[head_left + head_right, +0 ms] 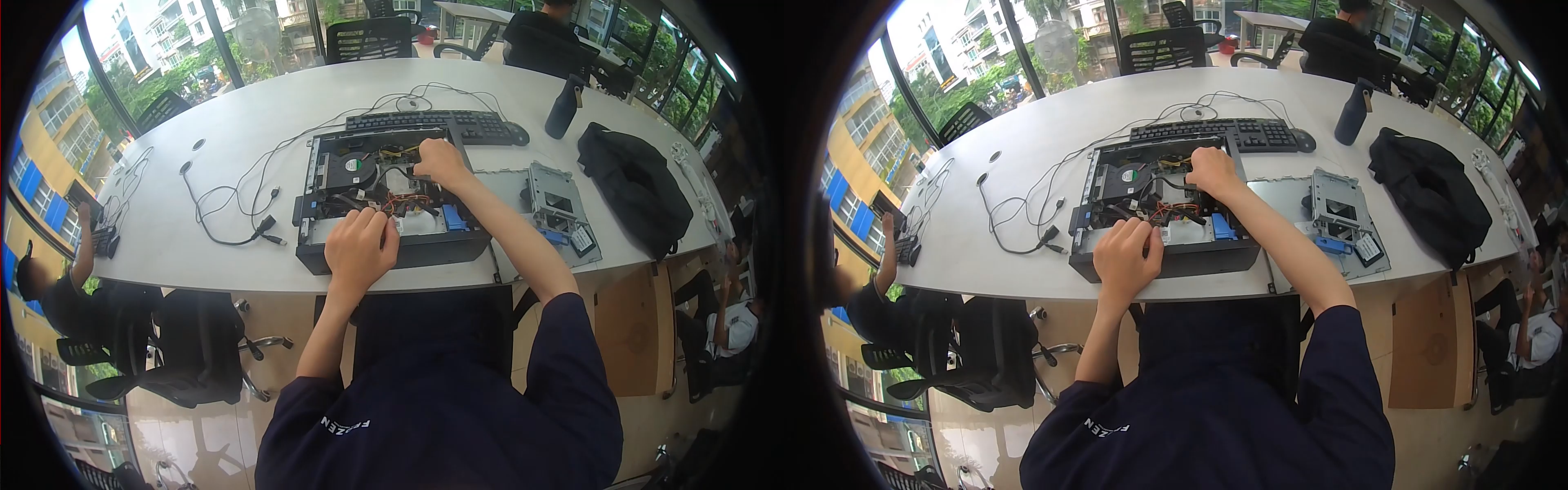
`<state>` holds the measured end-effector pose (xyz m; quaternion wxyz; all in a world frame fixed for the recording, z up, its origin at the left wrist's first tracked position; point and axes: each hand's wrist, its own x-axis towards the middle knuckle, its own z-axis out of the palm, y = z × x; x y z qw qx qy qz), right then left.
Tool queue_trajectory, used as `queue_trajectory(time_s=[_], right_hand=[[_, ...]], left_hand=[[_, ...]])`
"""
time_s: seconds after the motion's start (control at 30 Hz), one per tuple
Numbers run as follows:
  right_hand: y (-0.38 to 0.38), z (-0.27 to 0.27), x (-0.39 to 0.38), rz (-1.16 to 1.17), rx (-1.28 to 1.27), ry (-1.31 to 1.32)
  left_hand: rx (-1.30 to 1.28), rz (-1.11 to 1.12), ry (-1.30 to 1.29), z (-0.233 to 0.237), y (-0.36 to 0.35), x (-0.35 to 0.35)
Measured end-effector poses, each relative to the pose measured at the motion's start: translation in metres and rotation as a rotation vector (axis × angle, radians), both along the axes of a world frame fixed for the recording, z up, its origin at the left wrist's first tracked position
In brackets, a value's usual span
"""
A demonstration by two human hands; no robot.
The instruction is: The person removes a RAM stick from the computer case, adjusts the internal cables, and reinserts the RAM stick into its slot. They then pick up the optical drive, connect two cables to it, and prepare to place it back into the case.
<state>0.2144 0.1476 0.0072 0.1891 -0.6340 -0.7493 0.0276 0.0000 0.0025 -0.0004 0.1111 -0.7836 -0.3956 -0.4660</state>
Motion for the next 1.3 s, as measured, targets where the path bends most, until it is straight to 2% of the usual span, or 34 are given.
queue_trajectory(time_s=[0.17, 0.27, 0.33, 0.37, 0.43, 0.57, 0.67, 0.73, 0.77, 0.83, 0.97, 1.03, 1.2, 1.23, 1.3], right_hand=[[-0.004, 0.001, 0.000, 0.024, 0.054, 0.091], [-0.007, 0.011, 0.002, -0.066, 0.077, 0.080], [-0.011, 0.024, 0.010, -0.028, 0.111, 0.244], [-0.014, 0.033, 0.017, -0.033, 0.108, 0.240], [-0.025, 0.049, 0.038, -0.023, -0.021, 0.439], [-0.060, 0.070, 0.098, 0.070, 0.104, 0.478], [-0.088, 0.073, 0.128, -0.046, 0.060, 0.400], [-0.101, 0.059, 0.139, -0.158, -0.063, 0.284], [-0.105, 0.048, 0.140, -0.159, -0.061, 0.283], [-0.111, 0.028, 0.140, -0.154, -0.029, 0.123], [-0.114, 0.009, 0.127, -0.172, -0.148, 0.130], [-0.112, 0.001, 0.128, -0.172, -0.124, 0.038], [-0.108, 0.007, 0.127, -0.224, -0.249, -0.134], [-0.102, 0.002, 0.127, -0.219, -0.249, -0.138], [-0.093, -0.007, 0.122, -0.317, 0.047, -0.322]], left_hand=[[0.011, -0.008, -0.010, -0.001, 0.000, 0.001], [0.003, -0.007, -0.006, -0.001, 0.000, 0.001], [-0.007, 0.001, 0.008, 0.000, 0.000, 0.000], [-0.011, -0.004, 0.005, 0.001, 0.001, 0.000], [-0.005, -0.012, -0.006, 0.001, 0.000, 0.000], [-0.011, -0.010, -0.002, -0.001, 0.001, 0.000], [-0.014, -0.004, -0.001, 0.000, 0.001, 0.000], [-0.010, 0.000, -0.004, 0.000, 0.000, 0.001], [-0.007, 0.006, 0.001, 0.000, -0.001, 0.001], [0.002, 0.006, -0.009, 0.000, -0.001, 0.002], [0.007, 0.005, -0.021, -0.001, -0.001, 0.001], [0.004, 0.004, -0.015, -0.001, -0.002, 0.001], [0.005, 0.004, -0.014, 0.001, -0.001, 0.001], [0.004, 0.003, -0.010, 0.001, -0.001, 0.001], [0.001, 0.007, -0.006, 0.000, 0.000, 0.000]])
